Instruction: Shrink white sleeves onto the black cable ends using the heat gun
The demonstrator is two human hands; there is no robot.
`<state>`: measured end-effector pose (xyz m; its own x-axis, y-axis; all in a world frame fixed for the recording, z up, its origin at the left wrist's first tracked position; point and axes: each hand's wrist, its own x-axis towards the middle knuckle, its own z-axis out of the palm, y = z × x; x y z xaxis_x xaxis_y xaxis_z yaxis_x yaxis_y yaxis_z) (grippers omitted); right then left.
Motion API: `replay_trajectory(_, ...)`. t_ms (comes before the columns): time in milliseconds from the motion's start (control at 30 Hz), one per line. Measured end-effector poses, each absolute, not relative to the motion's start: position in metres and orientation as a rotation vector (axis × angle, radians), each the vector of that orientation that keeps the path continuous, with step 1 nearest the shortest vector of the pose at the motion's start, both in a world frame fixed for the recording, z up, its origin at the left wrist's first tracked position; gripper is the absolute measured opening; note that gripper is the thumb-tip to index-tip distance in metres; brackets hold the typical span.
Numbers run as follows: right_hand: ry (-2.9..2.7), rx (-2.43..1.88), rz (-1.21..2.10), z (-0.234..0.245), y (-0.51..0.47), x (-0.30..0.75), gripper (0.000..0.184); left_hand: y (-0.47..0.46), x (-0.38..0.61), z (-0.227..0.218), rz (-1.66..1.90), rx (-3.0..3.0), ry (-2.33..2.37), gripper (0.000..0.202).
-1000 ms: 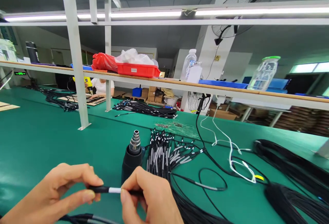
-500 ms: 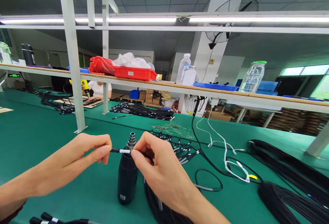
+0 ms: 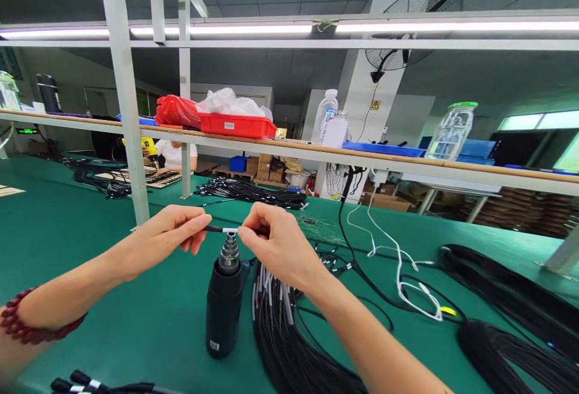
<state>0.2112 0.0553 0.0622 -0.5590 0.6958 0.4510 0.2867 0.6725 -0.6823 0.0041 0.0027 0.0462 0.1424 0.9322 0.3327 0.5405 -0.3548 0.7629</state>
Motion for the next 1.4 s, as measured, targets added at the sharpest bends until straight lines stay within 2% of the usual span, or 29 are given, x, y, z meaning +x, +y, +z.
replay_trajectory(167,-2.138,-0.786,0.725,0.054,0.071,0.208,0.019,0.016,0.005,0.044,1.101,1.899,1.439,0.039)
replay_trajectory(567,-2.148,-0.839,0.766,0.042,0.088,0.204,0.016,0.031,-0.002,0.038,1.058,1.886,1.442,0.038)
replay_trajectory(767,-2.180,-0.850,0.753,0.044,0.087,0.207,0.014,0.031,-0.004,0.039,1.055,1.872,1.409,0.028)
replay_trajectory(867,-2.262,-0.854,0.716,0.049,0.085,0.212,0.019,0.029,-0.006,0.040,1.087,1.852,1.395,0.024)
replay_trajectory(1000,-2.295,-0.864,0.621,0.055,0.077,0.218,0.026,0.028,-0.006,0.040,1.033,1.864,1.368,0.039)
replay_trajectory(1133,-2.301,-0.854,0.576,0.059,0.069,0.218,0.024,0.028,-0.005,0.039,0.987,1.838,1.347,0.057)
replay_trajectory(1400,-2.301,-0.864,0.576,0.056,0.074,0.217,0.020,0.031,-0.005,0.036,1.006,1.888,1.364,0.049)
